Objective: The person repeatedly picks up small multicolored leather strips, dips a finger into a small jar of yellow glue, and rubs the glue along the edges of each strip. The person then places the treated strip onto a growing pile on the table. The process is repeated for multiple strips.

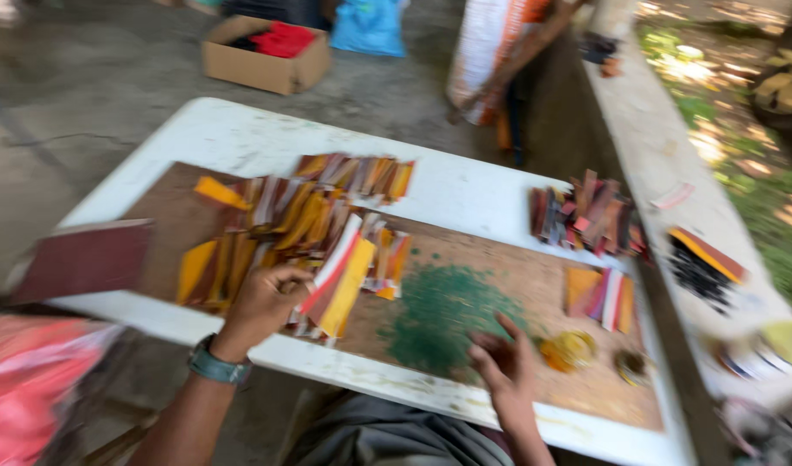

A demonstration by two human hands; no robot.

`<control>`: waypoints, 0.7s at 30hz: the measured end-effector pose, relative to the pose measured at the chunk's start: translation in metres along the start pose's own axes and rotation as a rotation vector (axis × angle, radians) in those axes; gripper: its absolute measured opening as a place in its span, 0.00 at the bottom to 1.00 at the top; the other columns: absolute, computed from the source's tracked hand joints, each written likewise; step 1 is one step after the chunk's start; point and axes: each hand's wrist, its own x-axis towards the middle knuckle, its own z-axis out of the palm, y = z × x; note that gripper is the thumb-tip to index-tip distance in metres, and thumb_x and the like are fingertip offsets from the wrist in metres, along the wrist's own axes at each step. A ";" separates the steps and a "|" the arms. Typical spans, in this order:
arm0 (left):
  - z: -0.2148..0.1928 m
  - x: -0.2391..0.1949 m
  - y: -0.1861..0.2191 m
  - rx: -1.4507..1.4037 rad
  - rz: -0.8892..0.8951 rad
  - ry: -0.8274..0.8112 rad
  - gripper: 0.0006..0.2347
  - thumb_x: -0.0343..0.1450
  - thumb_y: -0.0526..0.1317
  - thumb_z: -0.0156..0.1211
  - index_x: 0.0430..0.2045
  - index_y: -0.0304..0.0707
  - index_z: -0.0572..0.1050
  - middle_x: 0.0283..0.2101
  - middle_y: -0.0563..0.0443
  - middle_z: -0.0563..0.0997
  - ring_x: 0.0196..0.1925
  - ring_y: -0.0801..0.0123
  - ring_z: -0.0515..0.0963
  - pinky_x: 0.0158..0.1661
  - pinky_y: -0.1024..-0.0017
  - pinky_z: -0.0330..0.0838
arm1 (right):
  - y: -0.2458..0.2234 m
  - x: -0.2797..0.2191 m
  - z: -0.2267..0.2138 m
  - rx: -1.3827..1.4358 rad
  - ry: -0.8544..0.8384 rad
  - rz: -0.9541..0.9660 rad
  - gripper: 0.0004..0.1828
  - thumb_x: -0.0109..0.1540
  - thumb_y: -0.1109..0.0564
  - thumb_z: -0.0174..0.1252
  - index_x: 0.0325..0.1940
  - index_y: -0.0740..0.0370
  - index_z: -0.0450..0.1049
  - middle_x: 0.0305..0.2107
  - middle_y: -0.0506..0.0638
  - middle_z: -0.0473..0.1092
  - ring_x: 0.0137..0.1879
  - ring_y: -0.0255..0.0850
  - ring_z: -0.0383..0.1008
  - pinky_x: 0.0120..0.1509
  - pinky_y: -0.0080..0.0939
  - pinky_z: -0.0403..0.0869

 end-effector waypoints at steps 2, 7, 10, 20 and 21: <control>0.057 0.002 0.013 -0.035 -0.011 -0.228 0.09 0.68 0.36 0.65 0.36 0.29 0.83 0.27 0.56 0.82 0.28 0.82 0.77 0.27 0.78 0.73 | -0.032 0.012 0.019 0.098 -0.080 0.064 0.49 0.57 0.60 0.64 0.78 0.52 0.46 0.59 0.58 0.70 0.57 0.46 0.77 0.58 0.45 0.76; 0.145 0.002 0.040 0.154 0.150 -0.535 0.10 0.68 0.38 0.66 0.36 0.28 0.83 0.30 0.49 0.87 0.31 0.78 0.81 0.32 0.74 0.77 | -0.068 0.018 0.032 0.372 -0.119 0.074 0.56 0.54 0.60 0.69 0.79 0.53 0.44 0.52 0.62 0.73 0.55 0.46 0.77 0.58 0.47 0.78; 0.167 -0.009 0.052 0.182 0.088 -0.496 0.12 0.67 0.40 0.66 0.39 0.30 0.83 0.34 0.45 0.88 0.34 0.75 0.85 0.36 0.73 0.78 | -0.063 0.012 0.025 0.219 0.019 0.081 0.52 0.55 0.63 0.70 0.79 0.60 0.50 0.44 0.63 0.77 0.49 0.46 0.79 0.56 0.45 0.78; 0.200 -0.033 0.063 0.044 0.288 -0.322 0.11 0.70 0.37 0.64 0.44 0.31 0.81 0.40 0.42 0.87 0.40 0.68 0.87 0.40 0.72 0.79 | -0.050 0.007 0.006 0.289 0.135 0.047 0.47 0.56 0.65 0.69 0.75 0.63 0.55 0.44 0.56 0.77 0.51 0.41 0.79 0.57 0.42 0.78; 0.199 -0.034 0.060 0.060 0.294 -0.334 0.11 0.71 0.37 0.64 0.44 0.31 0.81 0.38 0.42 0.86 0.39 0.68 0.87 0.39 0.71 0.78 | -0.048 0.006 0.006 0.280 0.145 0.042 0.46 0.56 0.65 0.69 0.75 0.64 0.55 0.45 0.56 0.77 0.51 0.41 0.79 0.57 0.41 0.78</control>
